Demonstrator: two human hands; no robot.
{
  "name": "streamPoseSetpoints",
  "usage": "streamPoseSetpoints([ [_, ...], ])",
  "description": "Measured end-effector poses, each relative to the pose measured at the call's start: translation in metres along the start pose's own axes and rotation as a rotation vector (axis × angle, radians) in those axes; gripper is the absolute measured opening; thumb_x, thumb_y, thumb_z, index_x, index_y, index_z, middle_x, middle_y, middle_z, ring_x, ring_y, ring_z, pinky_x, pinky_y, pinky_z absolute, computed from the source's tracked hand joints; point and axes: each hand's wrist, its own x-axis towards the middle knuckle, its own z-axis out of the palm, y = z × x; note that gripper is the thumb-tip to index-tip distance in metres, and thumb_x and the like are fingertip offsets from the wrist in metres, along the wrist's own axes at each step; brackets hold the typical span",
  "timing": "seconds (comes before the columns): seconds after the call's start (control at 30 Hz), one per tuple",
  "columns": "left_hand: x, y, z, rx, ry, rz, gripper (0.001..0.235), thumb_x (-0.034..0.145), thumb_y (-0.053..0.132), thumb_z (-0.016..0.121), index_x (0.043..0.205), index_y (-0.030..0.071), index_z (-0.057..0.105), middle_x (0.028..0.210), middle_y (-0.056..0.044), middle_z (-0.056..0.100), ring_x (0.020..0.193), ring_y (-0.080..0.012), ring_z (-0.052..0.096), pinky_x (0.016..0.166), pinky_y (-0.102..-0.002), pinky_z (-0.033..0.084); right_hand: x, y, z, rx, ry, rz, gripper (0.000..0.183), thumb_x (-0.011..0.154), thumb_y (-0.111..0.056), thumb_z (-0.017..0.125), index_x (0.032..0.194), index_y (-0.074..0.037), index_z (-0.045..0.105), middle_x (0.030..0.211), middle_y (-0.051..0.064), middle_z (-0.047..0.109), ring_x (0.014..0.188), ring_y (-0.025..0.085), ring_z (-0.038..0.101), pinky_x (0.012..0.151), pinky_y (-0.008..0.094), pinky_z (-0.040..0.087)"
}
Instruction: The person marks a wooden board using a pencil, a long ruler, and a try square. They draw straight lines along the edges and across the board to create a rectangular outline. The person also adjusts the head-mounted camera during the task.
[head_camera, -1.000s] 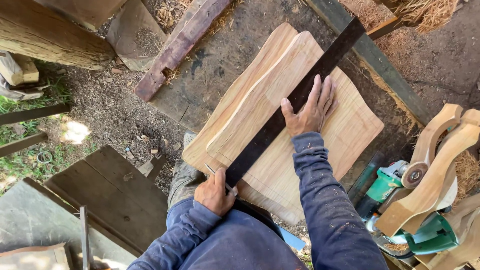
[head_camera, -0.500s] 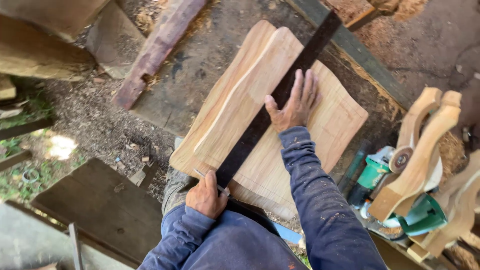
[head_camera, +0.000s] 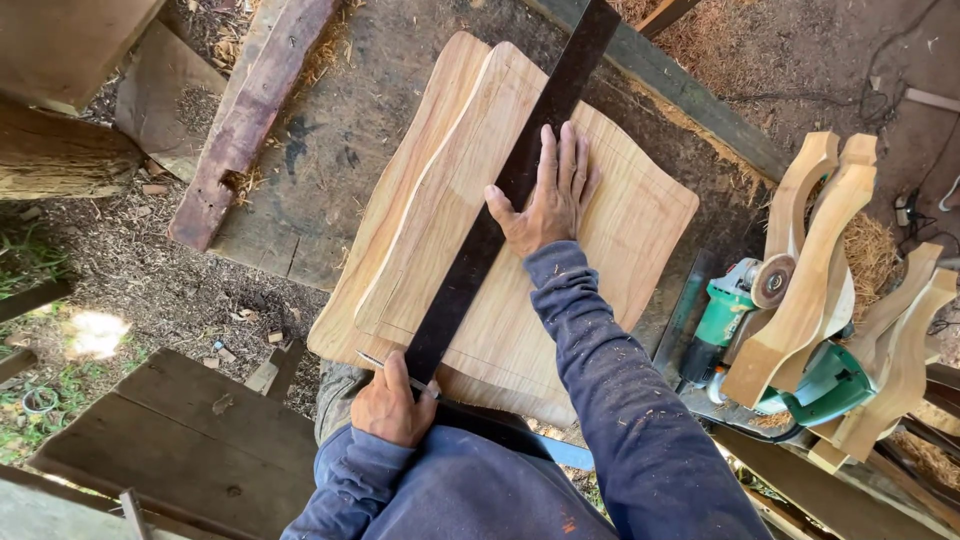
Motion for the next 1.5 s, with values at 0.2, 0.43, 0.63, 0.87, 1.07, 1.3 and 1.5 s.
streamPoseSetpoints([
  [0.2,0.003,0.010,-0.012,0.004,-0.005,-0.004,0.061,0.079,0.035,0.078,0.121,-0.001,0.051,0.095,-0.022,0.066,0.071,-0.0390,0.069,0.060,-0.047,0.055,0.000,-0.001,0.001,-0.008,-0.016,0.018,0.104,0.089,-0.075,0.062,0.164,-0.010,0.029,0.172,0.019,0.022,0.161,0.040,0.014,0.128,0.066,0.006],
  [0.43,0.010,0.027,-0.032,0.103,-0.001,0.043,0.066,0.083,0.051,0.076,0.117,-0.002,0.056,0.081,-0.017,0.065,0.072,-0.0362,0.065,0.062,-0.047,0.050,-0.002,0.003,0.002,-0.001,-0.024,-0.022,0.099,0.093,-0.079,0.061,0.166,-0.019,0.034,0.176,0.010,0.024,0.165,0.040,0.014,0.132,0.067,0.006],
  [0.63,0.011,0.027,-0.041,0.316,-0.050,0.005,0.067,0.086,0.067,0.064,0.109,0.004,0.058,0.080,-0.013,0.066,0.075,-0.0318,0.065,0.068,-0.046,0.049,-0.001,0.004,0.003,0.046,-0.031,-0.015,0.098,0.091,-0.080,0.060,0.163,-0.018,0.037,0.173,0.013,0.024,0.161,0.042,0.010,0.127,0.071,0.001],
  [0.87,0.047,0.042,-0.091,-0.069,0.400,0.288,0.047,0.103,0.034,0.056,0.125,-0.007,0.052,0.093,-0.019,0.059,0.081,-0.0347,0.058,0.075,-0.044,0.048,-0.003,-0.001,-0.001,0.027,-0.034,0.028,0.084,0.102,-0.070,0.057,0.165,-0.019,0.036,0.174,0.013,0.023,0.162,0.042,0.009,0.129,0.069,0.002],
  [1.07,0.123,0.062,-0.085,-0.165,0.367,0.397,0.012,0.100,0.004,0.060,0.111,0.000,0.062,0.097,-0.017,0.061,0.089,-0.0358,0.061,0.080,-0.043,0.051,-0.001,-0.001,-0.003,0.074,-0.032,-0.032,0.075,0.105,-0.060,0.058,0.164,-0.018,0.036,0.173,0.012,0.023,0.161,0.042,0.010,0.129,0.067,0.004],
  [1.3,0.175,0.028,-0.101,-0.080,0.562,0.102,0.022,0.100,0.020,0.072,0.106,0.002,0.063,0.087,-0.012,0.057,0.072,-0.0256,0.058,0.066,-0.039,0.049,-0.003,-0.004,-0.001,0.047,-0.060,0.004,0.073,0.106,-0.058,0.057,0.163,-0.017,0.039,0.173,0.013,0.025,0.161,0.042,0.012,0.128,0.068,0.003],
  [1.5,0.246,0.003,-0.103,0.350,0.258,-0.096,0.048,0.085,0.050,0.083,0.086,0.005,0.066,0.084,-0.018,0.070,0.077,-0.0407,0.067,0.066,-0.052,0.052,-0.001,-0.006,-0.004,0.025,-0.001,0.005,0.071,0.106,-0.056,0.057,0.162,-0.017,0.040,0.173,0.013,0.025,0.161,0.042,0.013,0.128,0.068,0.004],
])
